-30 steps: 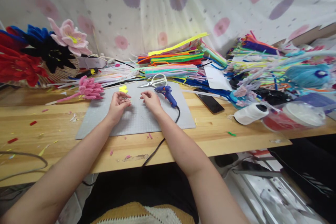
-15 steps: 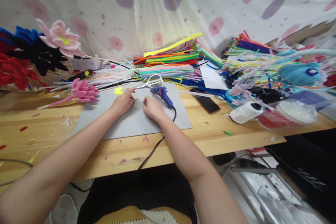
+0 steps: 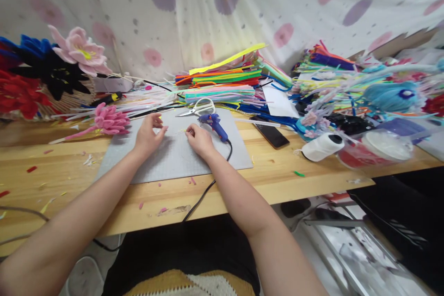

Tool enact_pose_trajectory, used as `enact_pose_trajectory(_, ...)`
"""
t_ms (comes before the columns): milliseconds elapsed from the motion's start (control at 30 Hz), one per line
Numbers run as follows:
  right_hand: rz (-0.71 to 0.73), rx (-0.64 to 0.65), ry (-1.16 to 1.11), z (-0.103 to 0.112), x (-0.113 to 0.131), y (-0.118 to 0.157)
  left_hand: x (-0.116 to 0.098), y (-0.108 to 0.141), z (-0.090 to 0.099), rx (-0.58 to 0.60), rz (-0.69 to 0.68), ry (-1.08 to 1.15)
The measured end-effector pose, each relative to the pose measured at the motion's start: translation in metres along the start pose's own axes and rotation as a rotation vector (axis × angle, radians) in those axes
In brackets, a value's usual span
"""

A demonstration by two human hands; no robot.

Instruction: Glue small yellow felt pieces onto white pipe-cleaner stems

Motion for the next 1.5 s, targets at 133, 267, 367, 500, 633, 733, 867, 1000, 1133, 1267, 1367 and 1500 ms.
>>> enact_pose_trajectory(133, -0.003, -0.010, -0.055, -0.002, -0.001, 0.000, 0.048, 0.001, 0.024, -0.083, 0.252, 0.141)
enact_pose_trajectory(267, -0.008, 0.004, -0.096, -0.006, -0.002, 0.000, 0.085, 0.011, 0.026, -0.048, 0.417, 0.255)
enact_pose_trajectory(367, -0.024, 0.000, -0.105, -0.006, -0.003, 0.000, 0.086, 0.015, 0.025, -0.025, 0.417, 0.207)
enact_pose_trajectory(500, -0.026, -0.015, -0.081, -0.003, 0.001, 0.002, 0.073, 0.015, 0.027, -0.016, 0.360, 0.027)
enact_pose_trajectory(633, -0.016, -0.020, -0.061, -0.004, 0.008, 0.000, 0.068, 0.010, 0.031, -0.017, 0.353, -0.123)
enact_pose_trajectory(733, 0.003, 0.005, -0.102, -0.014, 0.015, -0.011, 0.062, -0.001, 0.023, 0.058, 0.271, -0.214)
enact_pose_trajectory(867, -0.049, 0.041, -0.137, -0.034, 0.018, -0.035, 0.055, -0.016, 0.002, 0.156, 0.144, -0.317)
enact_pose_trajectory(1000, -0.124, 0.040, -0.140, -0.053, 0.015, -0.055, 0.058, -0.022, -0.010, 0.173, 0.127, -0.366)
enact_pose_trajectory(1133, -0.157, 0.034, -0.157, -0.066, 0.010, -0.067, 0.063, -0.021, -0.011, 0.154, 0.144, -0.383)
enact_pose_trajectory(1267, -0.171, 0.030, -0.143, -0.071, 0.006, -0.071, 0.064, -0.020, -0.008, 0.107, 0.144, -0.379)
enact_pose_trajectory(1367, -0.177, 0.032, -0.113, -0.071, 0.007, -0.071, 0.063, -0.019, -0.006, 0.090, 0.134, -0.375)
enact_pose_trajectory(1500, -0.110, 0.040, -0.062, -0.071, 0.018, -0.073, 0.061, -0.018, -0.003, 0.072, 0.131, -0.374)
Point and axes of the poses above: each hand's wrist, its own y-axis away from the middle knuckle, its own z-axis out of the back of the hand, x = y × z, the point moved 9 cm from there along -y, towards the middle knuckle, and after that the axes turned 13 degrees about -y, right-handed, at the moved point
